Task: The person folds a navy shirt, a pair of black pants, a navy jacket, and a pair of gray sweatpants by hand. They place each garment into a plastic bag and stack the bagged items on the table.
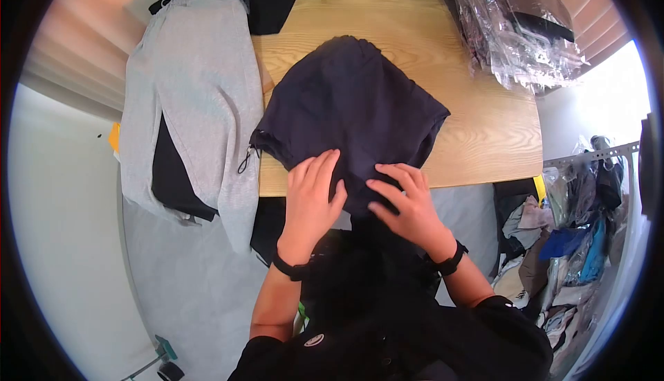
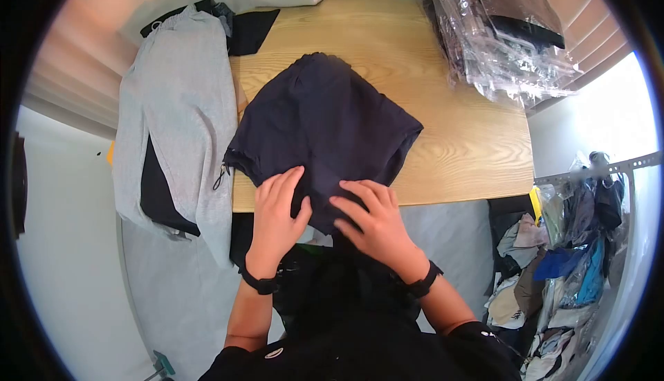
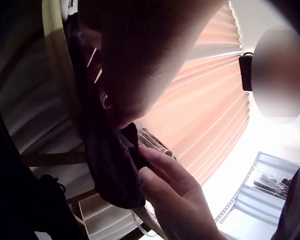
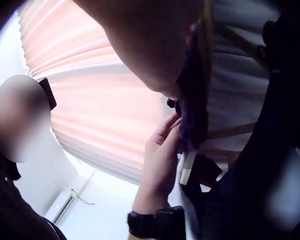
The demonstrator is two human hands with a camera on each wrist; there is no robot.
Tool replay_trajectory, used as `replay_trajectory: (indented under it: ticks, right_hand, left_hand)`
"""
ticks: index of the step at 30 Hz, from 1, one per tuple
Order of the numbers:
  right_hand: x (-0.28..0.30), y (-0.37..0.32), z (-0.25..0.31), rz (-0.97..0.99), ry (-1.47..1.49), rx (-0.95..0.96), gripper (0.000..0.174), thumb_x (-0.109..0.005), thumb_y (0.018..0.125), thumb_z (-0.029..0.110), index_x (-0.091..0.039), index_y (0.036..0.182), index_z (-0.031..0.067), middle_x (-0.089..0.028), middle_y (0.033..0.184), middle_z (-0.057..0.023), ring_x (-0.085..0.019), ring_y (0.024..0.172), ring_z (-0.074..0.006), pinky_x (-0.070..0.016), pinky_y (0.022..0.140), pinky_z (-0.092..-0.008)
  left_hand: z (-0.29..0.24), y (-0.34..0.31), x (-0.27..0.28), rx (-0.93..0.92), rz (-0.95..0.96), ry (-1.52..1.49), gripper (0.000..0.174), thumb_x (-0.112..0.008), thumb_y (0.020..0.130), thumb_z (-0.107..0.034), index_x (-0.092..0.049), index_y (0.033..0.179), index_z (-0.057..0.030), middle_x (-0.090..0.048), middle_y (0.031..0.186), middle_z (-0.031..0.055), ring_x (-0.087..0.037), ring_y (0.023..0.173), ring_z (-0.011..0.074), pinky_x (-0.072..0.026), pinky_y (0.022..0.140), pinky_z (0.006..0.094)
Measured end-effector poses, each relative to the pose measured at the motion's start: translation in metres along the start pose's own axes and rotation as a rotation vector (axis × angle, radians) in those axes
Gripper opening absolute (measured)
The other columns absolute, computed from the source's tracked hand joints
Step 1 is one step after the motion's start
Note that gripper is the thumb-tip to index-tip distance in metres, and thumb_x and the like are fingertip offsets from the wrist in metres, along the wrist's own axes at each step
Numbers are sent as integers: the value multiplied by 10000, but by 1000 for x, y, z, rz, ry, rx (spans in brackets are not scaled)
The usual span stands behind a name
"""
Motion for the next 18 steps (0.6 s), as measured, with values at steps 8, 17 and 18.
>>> replay_trajectory:
  ticks: [8, 17, 18]
  right_hand:
    - [14, 0, -37, -391, 332, -286, 156, -629, 783, -83, -650, 904, 13, -622, 923, -98, -592, 720, -175, -465, 591, -247]
    - [-9, 7, 8, -74, 267, -105, 260, -656, 689, -90, -650, 921, 28, -594, 868, -83, -576, 756, -238, -484, 642, -314]
    - [-15, 5, 15, -18, 211, -41, 270, -656, 665, -93, -655, 903, 34, -593, 863, -79, -568, 762, -252, -484, 648, -325]
  left_hand:
    - [12, -8, -3, -93, -17, -19, 224, -645, 729, -15, -662, 950, -51, -576, 928, 61, -539, 885, 243, -411, 801, 362]
    - [18, -6, -1, -16, -4, -121, 293, -609, 764, -52, -626, 1056, -43, -573, 895, 68, -523, 866, 243, -380, 802, 346]
    - [19, -5, 0, 30, -5, -171, 304, -600, 781, -75, -612, 1082, -32, -577, 893, 70, -522, 866, 240, -371, 810, 344]
Point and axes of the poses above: each hand's wrist, its own y-axis towards the middle knuckle, its own x-axis out of the back of the hand, z = x × y, the point moved 7 cm from there along y, towards the middle knuckle
